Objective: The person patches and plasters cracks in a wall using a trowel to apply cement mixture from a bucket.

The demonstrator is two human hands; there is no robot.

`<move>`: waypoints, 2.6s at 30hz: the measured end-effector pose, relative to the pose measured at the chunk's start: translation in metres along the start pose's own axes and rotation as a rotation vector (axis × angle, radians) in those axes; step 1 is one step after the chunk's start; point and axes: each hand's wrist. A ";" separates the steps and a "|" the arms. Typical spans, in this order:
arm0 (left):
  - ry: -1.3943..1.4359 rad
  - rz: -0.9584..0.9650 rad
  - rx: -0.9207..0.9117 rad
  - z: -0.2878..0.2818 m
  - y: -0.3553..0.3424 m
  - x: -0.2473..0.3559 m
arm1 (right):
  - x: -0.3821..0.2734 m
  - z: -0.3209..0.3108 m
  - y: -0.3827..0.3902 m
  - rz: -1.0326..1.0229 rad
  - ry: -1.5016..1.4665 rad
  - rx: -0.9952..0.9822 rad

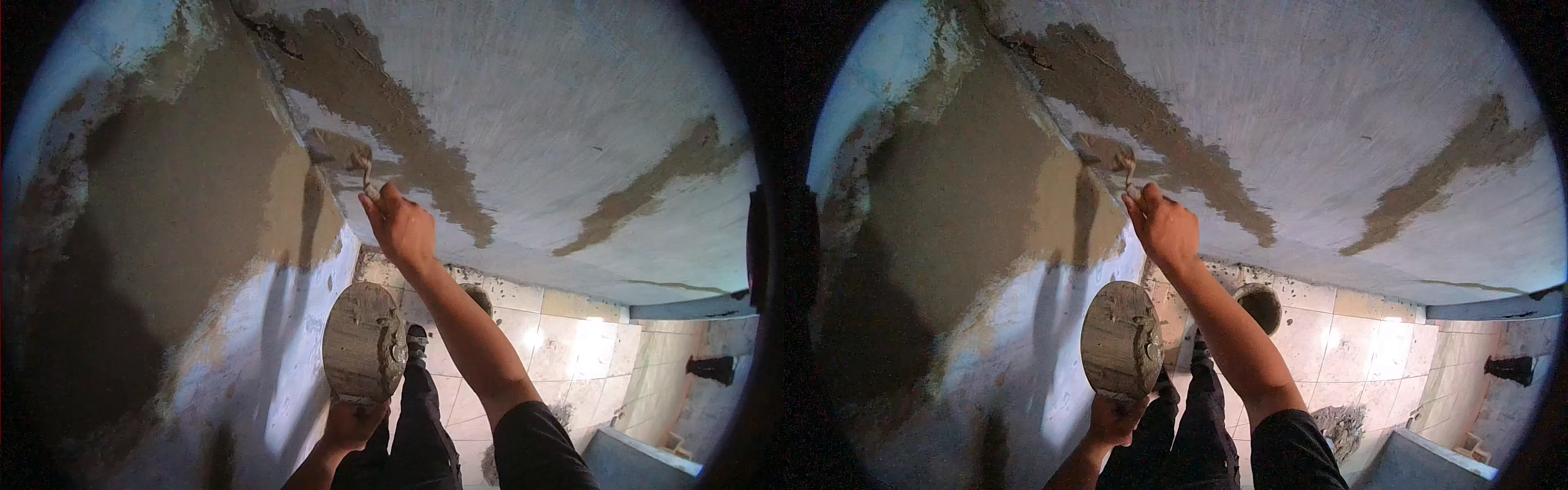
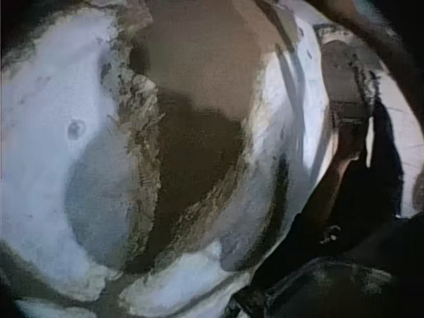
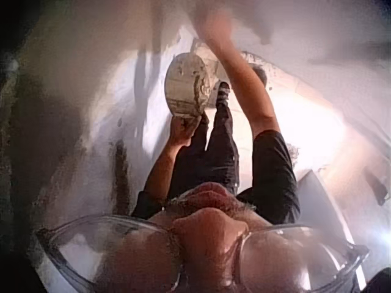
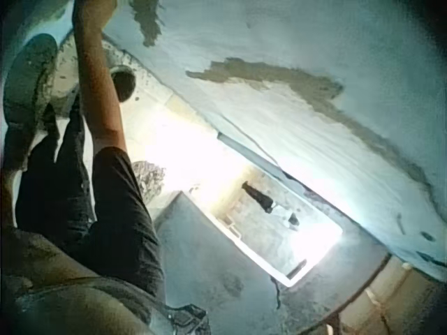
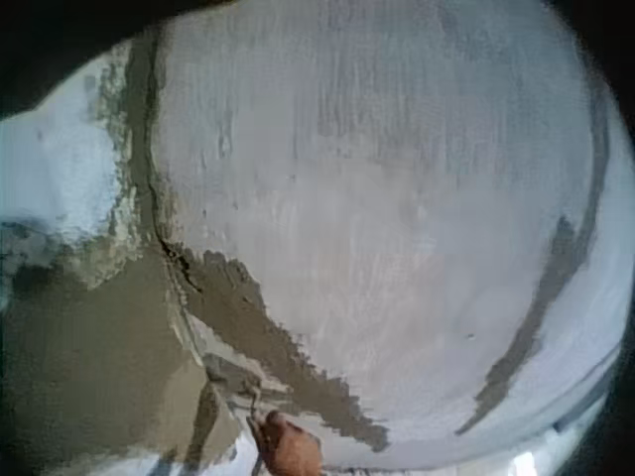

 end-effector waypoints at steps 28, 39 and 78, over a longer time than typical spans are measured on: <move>-0.056 0.351 -0.076 -0.004 0.009 -0.041 | -0.024 -0.181 -0.024 -0.308 0.943 -0.138; -0.120 0.397 0.012 -0.012 0.022 -0.047 | 0.046 -0.174 0.014 -0.188 0.729 -0.308; -0.134 0.444 0.023 -0.006 0.013 -0.039 | -0.081 -0.224 -0.040 -0.529 0.566 0.137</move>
Point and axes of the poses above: each hand's wrist, its own y-axis away from the middle knuckle, its own z-axis out of the palm, x = y × z, and after that the axes turned 10 degrees about z, right-handed
